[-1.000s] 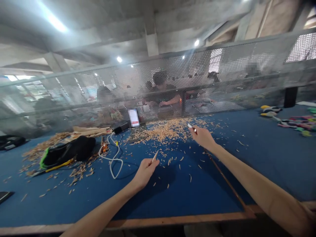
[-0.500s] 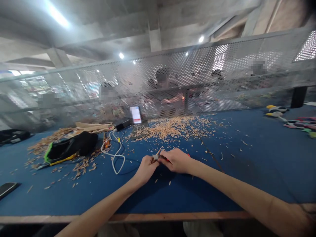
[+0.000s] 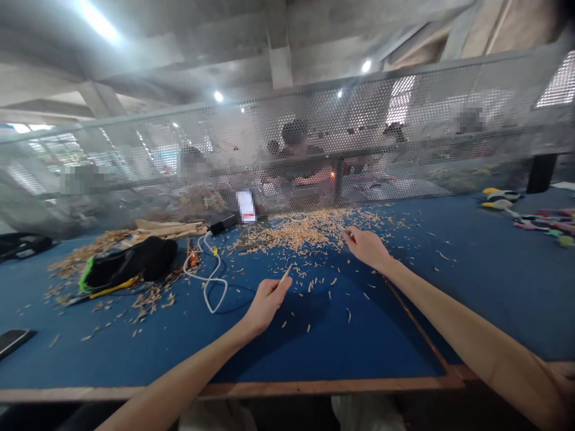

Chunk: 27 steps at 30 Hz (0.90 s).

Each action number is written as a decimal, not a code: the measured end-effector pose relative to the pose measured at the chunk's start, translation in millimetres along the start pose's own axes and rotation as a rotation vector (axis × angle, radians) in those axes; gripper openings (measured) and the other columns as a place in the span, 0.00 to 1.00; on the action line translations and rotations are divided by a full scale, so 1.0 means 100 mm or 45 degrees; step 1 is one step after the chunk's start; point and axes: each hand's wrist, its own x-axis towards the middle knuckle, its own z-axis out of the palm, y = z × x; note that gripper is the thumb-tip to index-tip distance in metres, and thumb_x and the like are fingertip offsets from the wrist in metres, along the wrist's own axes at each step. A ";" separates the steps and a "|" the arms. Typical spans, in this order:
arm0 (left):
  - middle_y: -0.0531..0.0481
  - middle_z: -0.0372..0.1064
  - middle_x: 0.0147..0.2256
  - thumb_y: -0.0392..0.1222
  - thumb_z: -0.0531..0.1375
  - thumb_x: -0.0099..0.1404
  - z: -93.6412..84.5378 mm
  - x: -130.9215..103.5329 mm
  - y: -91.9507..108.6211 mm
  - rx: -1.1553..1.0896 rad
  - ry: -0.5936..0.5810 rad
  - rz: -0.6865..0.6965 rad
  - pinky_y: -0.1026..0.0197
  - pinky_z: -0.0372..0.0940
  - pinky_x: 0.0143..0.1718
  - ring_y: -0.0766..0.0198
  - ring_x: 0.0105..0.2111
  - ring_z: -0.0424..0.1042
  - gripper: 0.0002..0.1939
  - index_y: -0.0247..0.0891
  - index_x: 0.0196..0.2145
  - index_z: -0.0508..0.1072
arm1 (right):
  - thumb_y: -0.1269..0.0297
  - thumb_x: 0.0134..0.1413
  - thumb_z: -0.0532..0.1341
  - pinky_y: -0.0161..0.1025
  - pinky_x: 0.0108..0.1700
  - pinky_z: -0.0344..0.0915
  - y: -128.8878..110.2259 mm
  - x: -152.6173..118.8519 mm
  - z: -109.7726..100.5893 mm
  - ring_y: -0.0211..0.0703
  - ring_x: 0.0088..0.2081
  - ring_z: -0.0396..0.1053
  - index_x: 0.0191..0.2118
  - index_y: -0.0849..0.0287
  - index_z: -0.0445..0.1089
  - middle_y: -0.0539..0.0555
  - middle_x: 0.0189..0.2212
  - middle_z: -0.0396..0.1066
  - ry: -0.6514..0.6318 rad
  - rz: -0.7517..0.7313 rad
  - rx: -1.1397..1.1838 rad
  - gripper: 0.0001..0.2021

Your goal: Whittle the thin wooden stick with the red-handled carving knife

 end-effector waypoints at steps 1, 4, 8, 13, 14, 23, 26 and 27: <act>0.61 0.41 0.15 0.73 0.58 0.57 0.00 0.00 0.01 -0.046 -0.020 -0.025 0.64 0.37 0.18 0.74 0.16 0.41 0.34 0.43 0.17 0.51 | 0.53 0.71 0.46 0.39 0.32 0.55 -0.01 -0.01 0.03 0.49 0.30 0.73 0.43 0.59 0.71 0.58 0.29 0.77 -0.012 -0.022 -0.009 0.20; 0.63 0.43 0.14 0.75 0.55 0.59 -0.02 0.01 0.04 -0.182 -0.054 -0.081 0.66 0.37 0.15 0.74 0.14 0.41 0.33 0.42 0.21 0.55 | 0.52 0.71 0.46 0.38 0.30 0.54 -0.18 -0.07 0.11 0.47 0.28 0.72 0.44 0.59 0.70 0.57 0.28 0.76 -0.056 -0.121 0.002 0.20; 0.66 0.46 0.15 0.72 0.57 0.61 -0.03 0.02 0.07 -0.292 -0.084 -0.060 0.69 0.38 0.14 0.74 0.13 0.40 0.28 0.42 0.31 0.61 | 0.52 0.71 0.47 0.38 0.29 0.53 -0.45 -0.19 0.15 0.47 0.27 0.72 0.46 0.58 0.70 0.56 0.27 0.76 -0.146 -0.282 -0.015 0.20; 0.66 0.47 0.16 0.68 0.62 0.59 -0.02 0.00 0.12 -0.279 -0.069 -0.049 0.70 0.39 0.13 0.75 0.13 0.42 0.27 0.43 0.30 0.60 | 0.51 0.70 0.47 0.39 0.29 0.53 -0.53 -0.25 0.19 0.48 0.30 0.74 0.44 0.58 0.70 0.58 0.30 0.77 -0.164 -0.360 -0.047 0.19; 0.66 0.46 0.16 0.68 0.63 0.58 -0.01 0.00 0.12 -0.273 -0.067 -0.064 0.70 0.39 0.14 0.75 0.13 0.42 0.28 0.42 0.29 0.59 | 0.51 0.70 0.47 0.39 0.30 0.53 -0.53 -0.25 0.19 0.49 0.31 0.74 0.43 0.58 0.70 0.58 0.30 0.77 -0.170 -0.358 -0.046 0.19; 0.61 0.44 0.11 0.62 0.57 0.63 0.02 0.34 0.21 -0.300 0.052 -0.042 0.66 0.39 0.15 0.75 0.12 0.44 0.28 0.42 0.16 0.55 | 0.55 0.69 0.50 0.39 0.33 0.55 -0.59 -0.27 0.09 0.49 0.34 0.75 0.46 0.58 0.69 0.59 0.35 0.78 -0.250 -0.313 -0.111 0.15; 0.61 0.44 0.12 0.50 0.55 0.61 0.01 0.52 0.29 -0.393 0.088 -0.125 0.66 0.38 0.15 0.74 0.12 0.43 0.18 0.42 0.18 0.57 | 0.57 0.71 0.48 0.39 0.33 0.55 -0.62 -0.28 0.04 0.49 0.34 0.75 0.47 0.59 0.69 0.60 0.35 0.78 -0.268 -0.306 -0.118 0.16; 0.61 0.44 0.12 0.48 0.54 0.60 0.01 0.56 0.30 -0.414 0.086 -0.144 0.66 0.38 0.15 0.74 0.12 0.42 0.15 0.42 0.19 0.58 | 0.57 0.71 0.47 0.39 0.33 0.55 -0.63 -0.29 0.02 0.49 0.34 0.75 0.47 0.59 0.69 0.60 0.36 0.78 -0.263 -0.302 -0.104 0.16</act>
